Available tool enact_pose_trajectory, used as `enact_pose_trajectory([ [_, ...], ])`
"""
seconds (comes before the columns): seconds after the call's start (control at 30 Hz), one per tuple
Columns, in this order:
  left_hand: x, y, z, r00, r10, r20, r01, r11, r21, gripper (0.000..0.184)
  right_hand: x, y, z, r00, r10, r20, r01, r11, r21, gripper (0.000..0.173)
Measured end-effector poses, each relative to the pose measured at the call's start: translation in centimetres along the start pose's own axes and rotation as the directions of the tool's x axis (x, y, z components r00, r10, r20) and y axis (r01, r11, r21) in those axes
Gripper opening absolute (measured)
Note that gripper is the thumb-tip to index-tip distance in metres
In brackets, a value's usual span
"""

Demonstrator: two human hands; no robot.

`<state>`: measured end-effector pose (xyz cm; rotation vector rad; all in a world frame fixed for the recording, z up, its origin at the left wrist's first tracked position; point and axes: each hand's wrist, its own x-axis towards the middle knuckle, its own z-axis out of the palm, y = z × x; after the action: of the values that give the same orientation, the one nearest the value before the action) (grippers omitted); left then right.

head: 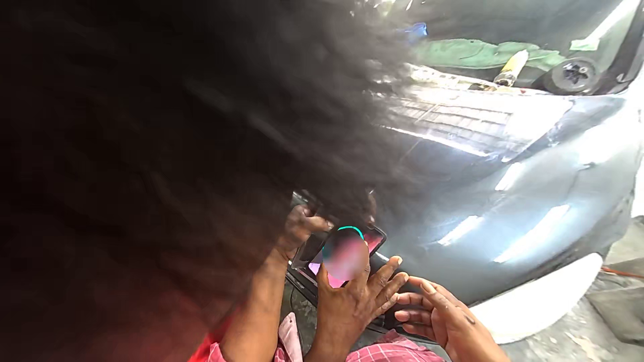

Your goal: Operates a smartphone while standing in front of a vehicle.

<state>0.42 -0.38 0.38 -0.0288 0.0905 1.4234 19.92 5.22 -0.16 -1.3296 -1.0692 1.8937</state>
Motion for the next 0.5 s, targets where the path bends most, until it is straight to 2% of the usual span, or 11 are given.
enact_pose_trajectory([
  [0.27,-0.07,0.14,0.05,1.000,0.022,0.001,-0.023,0.998,0.063,0.101,0.04,0.07,0.11,1.000,0.010,0.017,-0.010,1.000,0.003,0.042],
  [0.43,-0.15,0.10,0.09,1.000,0.021,0.006,-0.022,0.997,0.071,0.104,0.17,0.12,0.34,0.989,0.035,0.146,-0.028,0.998,-0.048,0.041],
  [0.5,-0.17,-0.07,0.52,0.999,0.047,-0.008,-0.047,0.997,0.067,0.098,0.36,0.24,0.33,0.972,0.034,0.235,-0.018,0.998,-0.068,0.037],
])
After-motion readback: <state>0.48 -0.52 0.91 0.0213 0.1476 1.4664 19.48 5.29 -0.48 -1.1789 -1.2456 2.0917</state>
